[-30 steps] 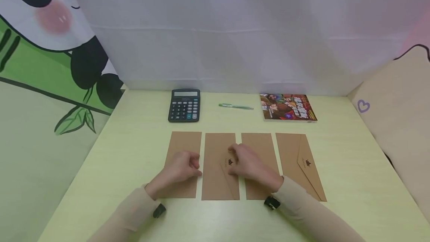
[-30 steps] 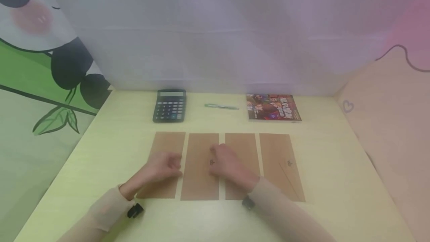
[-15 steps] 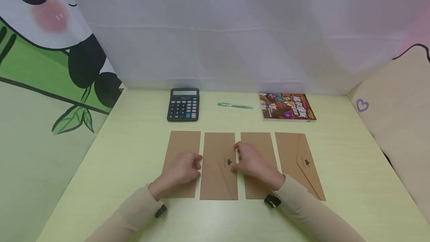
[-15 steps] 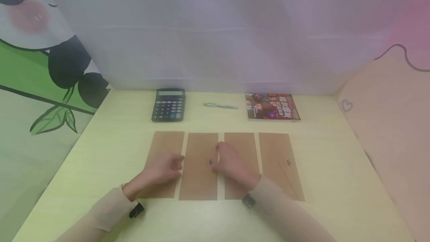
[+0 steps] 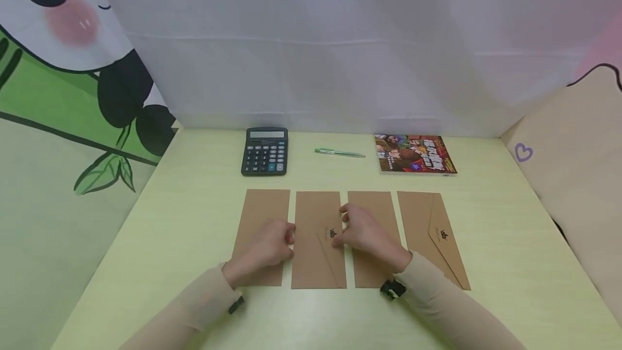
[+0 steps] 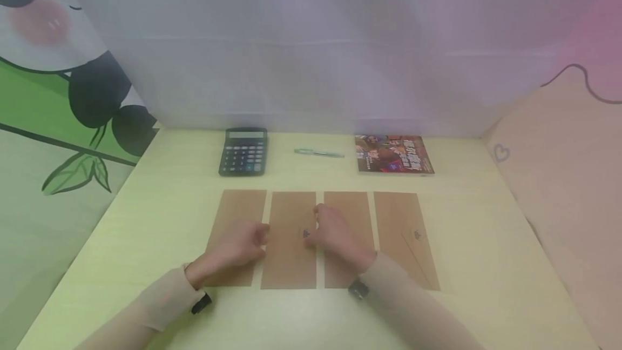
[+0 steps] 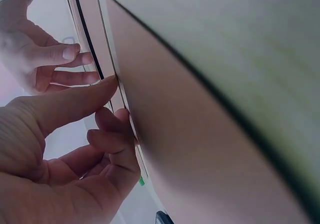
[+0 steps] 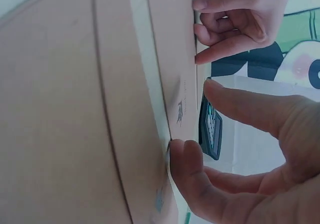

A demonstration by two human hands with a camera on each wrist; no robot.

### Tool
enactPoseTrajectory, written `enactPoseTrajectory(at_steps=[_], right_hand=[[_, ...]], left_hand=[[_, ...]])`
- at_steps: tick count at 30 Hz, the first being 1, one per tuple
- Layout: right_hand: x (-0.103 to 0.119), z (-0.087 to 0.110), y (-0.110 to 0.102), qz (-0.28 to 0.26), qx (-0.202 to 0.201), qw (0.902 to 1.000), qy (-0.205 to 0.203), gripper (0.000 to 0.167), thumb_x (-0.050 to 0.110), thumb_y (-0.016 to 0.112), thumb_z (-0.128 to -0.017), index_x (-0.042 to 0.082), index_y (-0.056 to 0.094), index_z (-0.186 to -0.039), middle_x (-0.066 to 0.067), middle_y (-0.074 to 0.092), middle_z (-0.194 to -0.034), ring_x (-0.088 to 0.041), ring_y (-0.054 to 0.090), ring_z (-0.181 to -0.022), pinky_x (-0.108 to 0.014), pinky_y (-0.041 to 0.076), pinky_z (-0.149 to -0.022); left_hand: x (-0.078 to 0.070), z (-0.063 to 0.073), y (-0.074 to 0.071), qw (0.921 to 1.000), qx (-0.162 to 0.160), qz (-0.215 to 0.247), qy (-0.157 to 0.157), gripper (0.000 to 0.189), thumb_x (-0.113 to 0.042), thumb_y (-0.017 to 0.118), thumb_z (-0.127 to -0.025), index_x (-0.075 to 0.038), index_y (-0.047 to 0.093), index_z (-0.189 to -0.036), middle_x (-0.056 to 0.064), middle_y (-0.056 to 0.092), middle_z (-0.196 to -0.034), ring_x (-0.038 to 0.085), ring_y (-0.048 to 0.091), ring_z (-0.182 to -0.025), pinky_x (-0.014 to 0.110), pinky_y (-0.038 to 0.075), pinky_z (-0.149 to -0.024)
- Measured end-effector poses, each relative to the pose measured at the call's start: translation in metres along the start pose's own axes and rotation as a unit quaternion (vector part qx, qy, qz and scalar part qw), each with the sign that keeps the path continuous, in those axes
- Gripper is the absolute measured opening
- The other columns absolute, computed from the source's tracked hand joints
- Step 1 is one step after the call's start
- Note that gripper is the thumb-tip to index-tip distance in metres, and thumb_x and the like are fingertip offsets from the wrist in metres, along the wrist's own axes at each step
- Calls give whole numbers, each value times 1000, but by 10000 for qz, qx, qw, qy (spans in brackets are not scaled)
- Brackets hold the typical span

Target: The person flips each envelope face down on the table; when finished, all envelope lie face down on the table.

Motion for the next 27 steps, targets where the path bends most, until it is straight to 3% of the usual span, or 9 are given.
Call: enactPoseTrajectory(at_steps=[6,20,27], right_hand=[[1,0,-3,-98,10,9998,184,71,19,89,-64,-2,55,-123,-9,60,-106,-23,55,-89,-37,47,-78],[-4,0,0,-428,-19,9991,7,63,21,88,-67,-3,60,-118,-8,62,-105,-21,57,-92,-36,48,-81],[2,2,0,-413,-24,9991,102,68,21,87,-68,-5,56,-123,-8,57,-108,-22,52,-92,-36,46,-82]], left_hand=[[0,1,0,9999,3,137,-23,22,10,69,-63,-7,58,-71,-3,52,-64,14,47,-59,26,36,-48],[-2,2,1,9998,56,6,-197,22,10,70,-64,-7,58,-70,-1,51,-63,15,46,-59,27,35,-49],[-7,2,-1,9994,132,64,-329,20,11,69,-65,-5,57,-71,1,49,-63,17,45,-61,27,34,-49]])
Point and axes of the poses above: each hand's wrist, its own z-axis away from the middle knuckle, its own y-axis out of the palm, x = y × z, the point moved 4 cm from there along -z, towards the middle knuckle
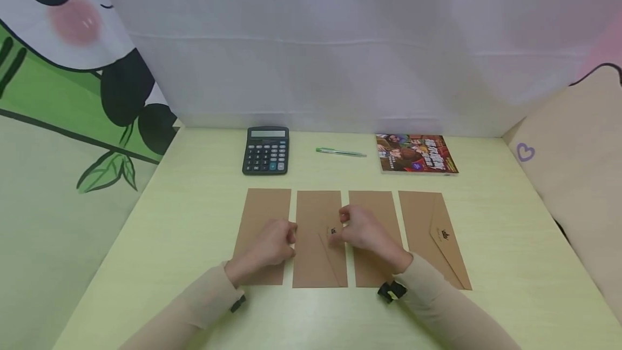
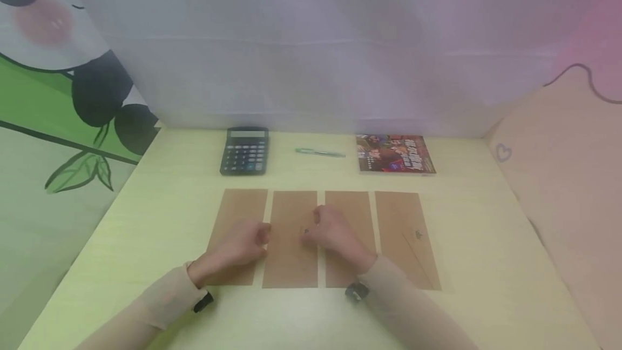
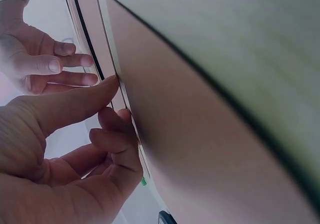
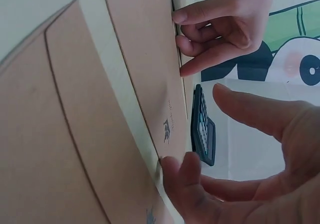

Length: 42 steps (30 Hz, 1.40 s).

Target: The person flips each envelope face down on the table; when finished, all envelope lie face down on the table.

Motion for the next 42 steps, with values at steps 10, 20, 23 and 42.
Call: enactPoseTrajectory(at_steps=[10,20,23,42], right_hand=[[-4,-5,-6,-72,26,9999,126,68,27,86,-69,-5,57,-122,-11,62,-106,-23,58,-91,-38,49,-80],[-8,-7,-3,-204,-20,9997,111,66,28,86,-68,-4,59,-119,-9,62,-104,-22,58,-89,-38,49,-79],[-7,-7,-1,-163,18,9998,-56,55,26,85,-69,-6,62,-108,-6,58,-92,-18,52,-79,-34,46,-70],[-5,-7,-7,31,74,9999,132,71,28,86,-69,-6,56,-125,-12,63,-108,-25,58,-95,-38,49,-81]], left_hand=[[-1,0,0,9999,-44,-70,69,21,13,66,-62,-5,56,-68,1,49,-61,16,45,-59,27,33,-48],[-2,0,-2,9992,-56,-390,117,24,12,67,-63,-9,54,-64,0,49,-60,16,44,-58,26,33,-50],[-3,1,-1,9995,-16,-307,59,23,12,66,-64,-8,55,-65,0,48,-59,16,44,-58,26,33,-48],[-3,-2,1,9996,43,-259,-72,21,12,68,-65,-6,57,-70,2,51,-63,18,48,-62,27,38,-51]])
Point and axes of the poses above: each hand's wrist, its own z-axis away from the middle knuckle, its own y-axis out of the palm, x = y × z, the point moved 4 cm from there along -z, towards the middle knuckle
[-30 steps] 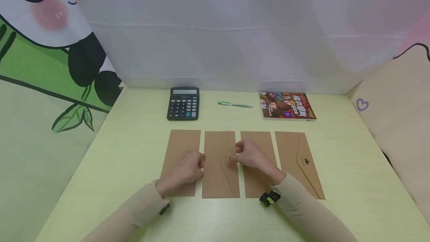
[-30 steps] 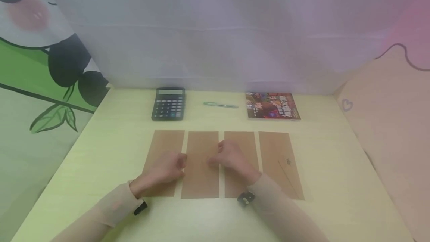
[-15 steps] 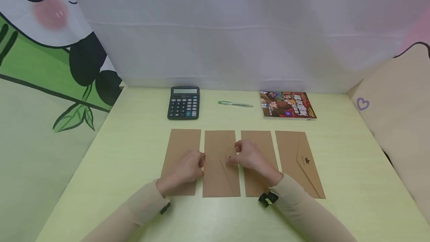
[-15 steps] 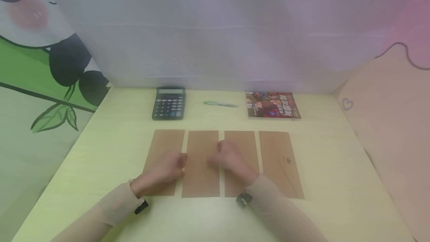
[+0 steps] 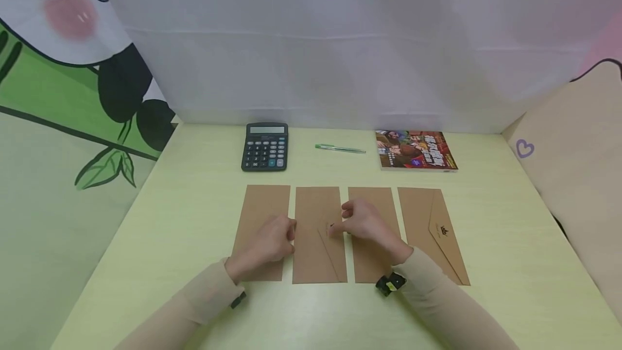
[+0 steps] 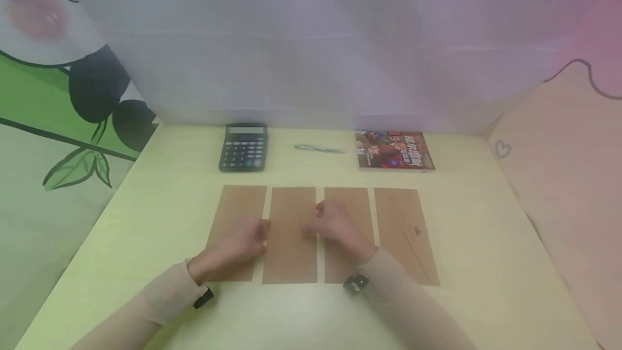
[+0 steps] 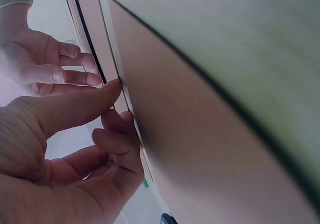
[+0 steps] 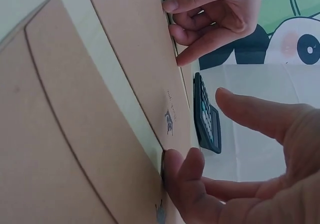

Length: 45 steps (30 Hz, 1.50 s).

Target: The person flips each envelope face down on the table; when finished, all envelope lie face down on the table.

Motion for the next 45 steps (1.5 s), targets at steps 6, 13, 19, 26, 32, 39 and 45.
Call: enactPoseTrajectory(at_steps=[6,13,19,26,32,39,45], right_hand=[[-4,-2,-1,-167,-8,9999,25,69,27,85,-71,-7,56,-124,-10,64,-105,-23,59,-94,-37,49,-81],[-8,-4,1,-320,72,9993,-164,56,12,84,-71,-6,60,-118,-6,58,-86,-18,53,-77,-30,44,-66],[-6,-1,2,-552,-17,9978,-379,55,-13,73,-70,-9,57,-122,-7,58,-86,-18,53,-75,-28,47,-65],[-7,6,-4,-788,50,9913,-1050,54,-9,75,-74,-9,55,-123,-7,62,-86,-16,59,-71,-29,51,-65],[-15,7,-9,-1332,480,9775,-1564,57,-4,74,-79,-10,49,-129,-11,66,-93,-18,65,-79,-28,51,-67],[-19,7,-13,-2070,870,9577,-1799,62,-9,70,-80,-9,42,-135,-17,65,-100,-25,67,-85,-30,52,-73],[-17,9,-10,-2072,1014,9488,-2160,65,-6,71,-81,-6,40,-139,-18,64,-108,-28,66,-89,-33,53,-74]], left_hand=[[-1,0,-1,9998,-52,-135,96,20,12,67,-64,-6,58,-70,0,50,-63,18,47,-63,27,38,-52],[-1,-1,-1,9998,-63,-185,101,21,11,68,-63,-5,58,-70,1,51,-64,18,47,-63,27,37,-52],[-2,1,-1,9997,-27,-47,233,22,12,66,-62,-5,56,-72,1,49,-64,17,45,-61,27,36,-50],[-6,1,0,9991,3,135,409,20,10,67,-68,-4,53,-74,1,43,-62,14,41,-58,26,31,-47],[-6,-2,1,9992,-56,256,313,20,-8,77,-76,-1,58,-78,1,42,-62,14,41,-56,26,31,-47],[-8,-5,3,9981,-48,447,418,33,-30,73,-85,-3,65,-104,3,48,-69,15,45,-62,26,34,-49],[-15,-5,1,9967,-194,492,616,44,-39,64,-90,-4,64,-118,2,52,-77,16,48,-68,28,40,-55]])
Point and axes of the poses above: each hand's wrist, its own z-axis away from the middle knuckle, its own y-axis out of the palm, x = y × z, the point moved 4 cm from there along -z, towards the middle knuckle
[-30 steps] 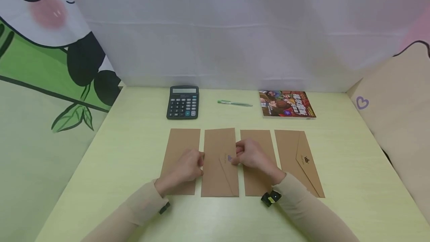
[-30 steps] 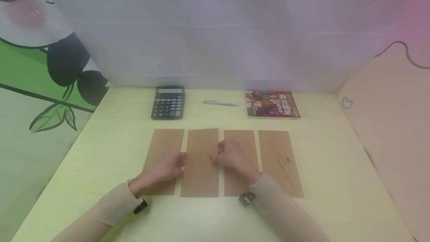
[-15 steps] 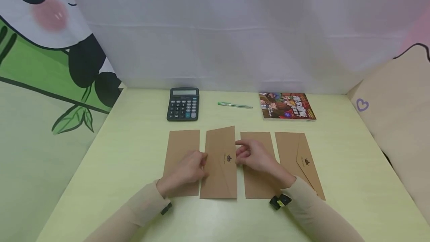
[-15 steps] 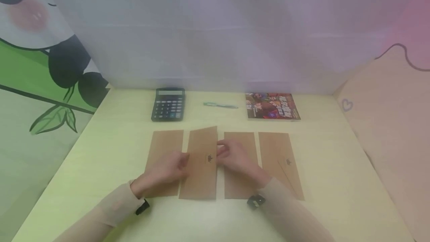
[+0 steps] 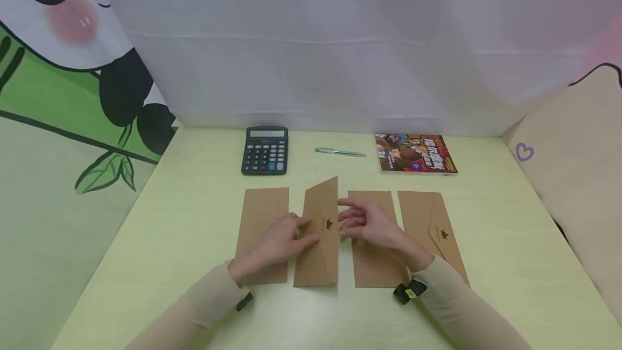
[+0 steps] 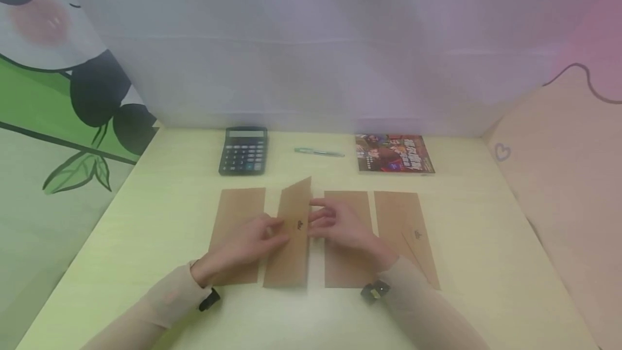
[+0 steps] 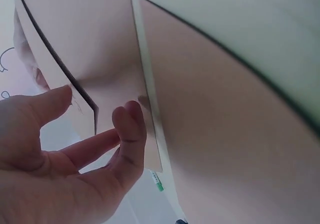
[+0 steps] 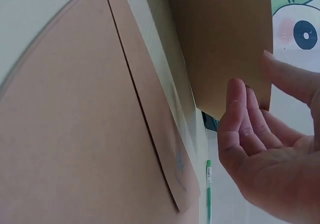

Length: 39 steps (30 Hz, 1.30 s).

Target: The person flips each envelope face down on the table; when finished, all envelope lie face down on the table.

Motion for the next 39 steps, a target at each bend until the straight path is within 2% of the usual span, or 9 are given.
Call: enactPoseTrajectory(at_steps=[3,7,13,19,23,28,32,34,39], right_hand=[[-1,-1,5,276,100,9994,-165,66,0,73,-81,-7,41,-138,-19,62,-112,-27,66,-90,-33,53,-74],[-3,-7,13,804,163,9962,-304,61,9,76,-82,-1,48,-135,-15,61,-114,-24,65,-90,-31,53,-74],[-4,-12,21,991,175,9944,-319,52,13,76,-82,4,55,-129,-9,60,-117,-23,64,-93,-33,53,-73],[-4,-14,26,1222,112,9922,-213,51,14,77,-81,6,56,-127,-7,60,-120,-21,63,-94,-30,53,-71],[-3,-15,28,1342,25,9908,-157,60,17,78,-80,6,52,-133,-6,57,-123,-23,61,-97,-32,52,-73],[1,-13,29,1545,-134,9878,-129,70,23,81,-78,10,48,-139,-4,53,-129,-26,56,-107,-38,51,-80],[4,-11,29,1458,-167,9891,-98,75,29,81,-78,12,44,-141,-4,52,-133,-29,54,-112,-41,49,-83],[5,-11,29,1377,-157,9903,-87,77,32,80,-78,13,42,-142,-4,51,-133,-30,55,-113,-42,49,-84],[10,-9,28,1261,-165,9918,-159,75,32,79,-79,18,42,-142,-4,51,-133,-31,54,-112,-44,49,-83]], left_hand=[[-2,0,1,9998,-62,162,43,51,-44,60,-92,-4,61,-124,1,54,-84,14,51,-72,28,44,-60],[-4,-1,2,9986,-66,527,70,61,-50,55,-93,-3,55,-132,1,57,-96,14,54,-78,29,47,-65],[-7,-1,3,9975,-36,692,96,71,-56,49,-93,-3,46,-140,5,57,-108,14,55,-81,29,47,-67],[-11,2,3,9970,-73,755,136,71,-58,45,-94,-6,44,-142,6,57,-118,13,58,-85,30,48,-71],[-11,2,4,9958,-64,916,41,70,-60,38,-95,-9,43,-143,2,58,-117,14,58,-89,32,48,-74],[-15,0,4,9945,-100,1017,-225,76,-65,27,-95,-10,41,-145,4,60,-119,15,56,-89,35,46,-78],[-18,-1,1,9932,-230,1135,-144,72,-61,26,-97,-8,42,-143,5,64,-103,16,57,-82,35,45,-73],[-18,-2,1,9905,-274,1347,-96,68,-58,28,-99,-8,43,-143,6,65,-100,16,59,-82,36,46,-73],[-15,1,-1,9786,-200,2047,-90,66,-55,31,-99,-7,45,-142,9,64,-114,14,64,-87,40,48,-83]])
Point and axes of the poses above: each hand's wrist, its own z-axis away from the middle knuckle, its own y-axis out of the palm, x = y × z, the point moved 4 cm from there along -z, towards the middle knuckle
